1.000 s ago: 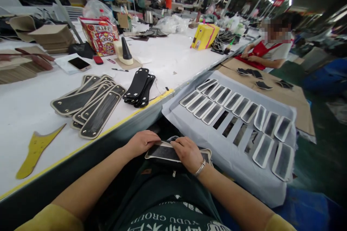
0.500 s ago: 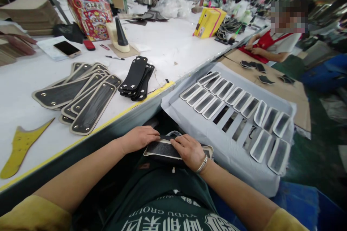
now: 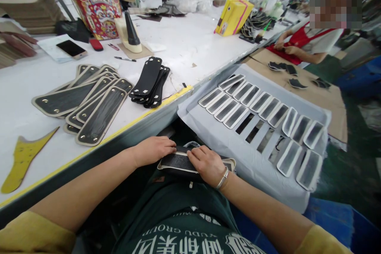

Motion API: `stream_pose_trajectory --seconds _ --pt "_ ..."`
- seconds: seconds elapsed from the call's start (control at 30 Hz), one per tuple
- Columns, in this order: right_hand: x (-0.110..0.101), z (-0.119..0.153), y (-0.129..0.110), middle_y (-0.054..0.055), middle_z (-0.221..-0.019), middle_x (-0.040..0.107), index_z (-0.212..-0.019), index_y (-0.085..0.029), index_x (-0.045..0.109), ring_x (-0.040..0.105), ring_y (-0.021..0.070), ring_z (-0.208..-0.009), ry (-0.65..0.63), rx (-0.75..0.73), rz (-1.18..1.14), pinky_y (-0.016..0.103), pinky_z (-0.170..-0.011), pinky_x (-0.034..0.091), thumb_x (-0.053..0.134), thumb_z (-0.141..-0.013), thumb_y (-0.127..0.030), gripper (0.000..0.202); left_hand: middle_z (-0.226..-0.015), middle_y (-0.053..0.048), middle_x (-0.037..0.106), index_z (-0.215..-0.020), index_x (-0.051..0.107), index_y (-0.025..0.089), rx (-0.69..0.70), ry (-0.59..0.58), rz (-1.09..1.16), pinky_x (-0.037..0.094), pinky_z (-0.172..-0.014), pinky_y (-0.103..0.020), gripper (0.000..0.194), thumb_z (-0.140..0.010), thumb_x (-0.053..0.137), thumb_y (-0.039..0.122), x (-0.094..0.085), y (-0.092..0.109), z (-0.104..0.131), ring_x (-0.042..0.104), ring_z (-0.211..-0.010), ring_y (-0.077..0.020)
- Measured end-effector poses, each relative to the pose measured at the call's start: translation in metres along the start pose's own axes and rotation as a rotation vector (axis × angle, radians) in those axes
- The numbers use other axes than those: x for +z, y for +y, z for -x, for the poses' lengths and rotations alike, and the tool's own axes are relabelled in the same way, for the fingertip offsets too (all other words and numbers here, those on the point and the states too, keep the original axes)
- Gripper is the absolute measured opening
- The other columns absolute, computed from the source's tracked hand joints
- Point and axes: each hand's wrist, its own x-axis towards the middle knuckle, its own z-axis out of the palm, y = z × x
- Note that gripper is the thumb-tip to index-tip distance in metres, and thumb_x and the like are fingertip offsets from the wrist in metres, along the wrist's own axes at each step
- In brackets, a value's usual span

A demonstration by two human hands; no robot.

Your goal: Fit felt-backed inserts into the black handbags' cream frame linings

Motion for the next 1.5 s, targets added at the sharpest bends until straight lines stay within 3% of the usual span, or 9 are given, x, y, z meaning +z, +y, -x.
stream_pose_trajectory --seconds 0.3,0.47,0.67,0.9,1.03,1.2,1.33,1.5 --pt "-0.007 -0.003 -0.005 0.015 -0.099 0.057 -0.109 -0.007 0.058 0.047 0.0237 -0.085 -0.202 -0.052 -0.02 0.034 -0.065 0.042 0.043 -0.089 -0.012 0.026 -0.111 -0.009 0.061 -0.108 0.06 0.017 -0.046 -0.112 -0.061 0.047 -0.082 -0.026 0.027 -0.084 0.05 0.012 -0.006 0.01 0.002 0.055 -0.097 -0.0177" --pt "-0.01 -0.004 -0.007 0.015 -0.105 0.055 -0.128 -0.01 0.047 0.045 0.0248 -0.091 -0.158 -0.006 -0.062 0.037 -0.071 0.039 0.045 -0.089 -0.019 0.04 -0.122 -0.008 0.055 -0.112 0.058 0.018 -0.074 -0.081 -0.121 0.047 -0.083 -0.03 0.027 -0.086 0.048 0.019 -0.012 0.018 0.007 0.053 -0.101 -0.0199" --pt "-0.005 -0.015 -0.017 0.014 -0.099 0.056 -0.126 -0.01 0.048 0.046 0.0244 -0.088 -0.119 0.031 -0.05 0.037 -0.069 0.038 0.042 -0.09 -0.019 0.038 -0.125 -0.008 0.054 -0.111 0.06 0.018 -0.199 -0.01 -0.173 0.041 -0.093 -0.038 0.027 -0.087 0.046 0.022 -0.01 0.032 0.006 0.047 -0.113 -0.024" --pt "-0.001 0.029 0.01 0.016 -0.107 0.059 -0.117 -0.006 0.056 0.049 0.0272 -0.096 -0.08 0.138 0.045 0.039 -0.077 0.042 0.048 -0.084 -0.009 0.035 -0.129 -0.007 0.053 -0.116 0.059 0.024 -0.332 0.066 -0.092 0.035 -0.1 -0.043 0.033 -0.084 0.052 0.021 0.004 0.036 0.021 0.045 -0.118 -0.0257" --pt "-0.004 0.044 0.021 0.016 -0.122 0.055 -0.12 -0.008 0.056 0.049 0.0279 -0.104 -0.086 0.206 0.058 0.041 -0.084 0.042 0.045 -0.085 -0.008 0.036 -0.128 -0.008 0.055 -0.113 0.061 0.02 -0.347 0.092 -0.073 0.03 -0.105 -0.048 0.031 -0.085 0.047 0.02 0.004 0.043 0.013 0.045 -0.12 -0.0264" --pt "-0.005 0.042 -0.009 0.013 -0.129 0.053 -0.127 -0.009 0.051 0.046 0.0257 -0.115 -0.012 0.259 -0.088 0.04 -0.098 0.037 0.045 -0.088 -0.015 0.04 -0.124 -0.011 0.059 -0.12 0.057 0.014 -0.365 0.125 -0.112 0.027 -0.106 -0.05 0.037 -0.091 0.04 0.03 0.015 0.075 -0.016 0.049 -0.116 -0.026" --pt "0.004 0.042 -0.035 0.015 -0.129 0.053 -0.124 -0.006 0.054 0.044 0.0271 -0.119 0.07 0.338 -0.111 0.042 -0.102 0.035 0.049 -0.089 -0.03 0.042 -0.128 -0.013 0.055 -0.123 0.054 0.009 -0.352 0.145 -0.195 0.032 -0.105 -0.045 0.039 -0.091 0.039 0.024 0.028 0.102 -0.031 0.049 -0.118 -0.0257" --pt "0.005 0.061 -0.044 0.018 -0.131 0.051 -0.126 -0.004 0.051 0.043 0.0283 -0.122 0.082 0.383 -0.093 0.045 -0.105 0.032 0.049 -0.089 -0.037 0.049 -0.128 -0.013 0.056 -0.122 0.056 0.011 -0.369 0.196 -0.212 0.037 -0.101 -0.044 0.038 -0.091 0.039 0.025 0.035 0.109 -0.029 0.051 -0.116 -0.0276"
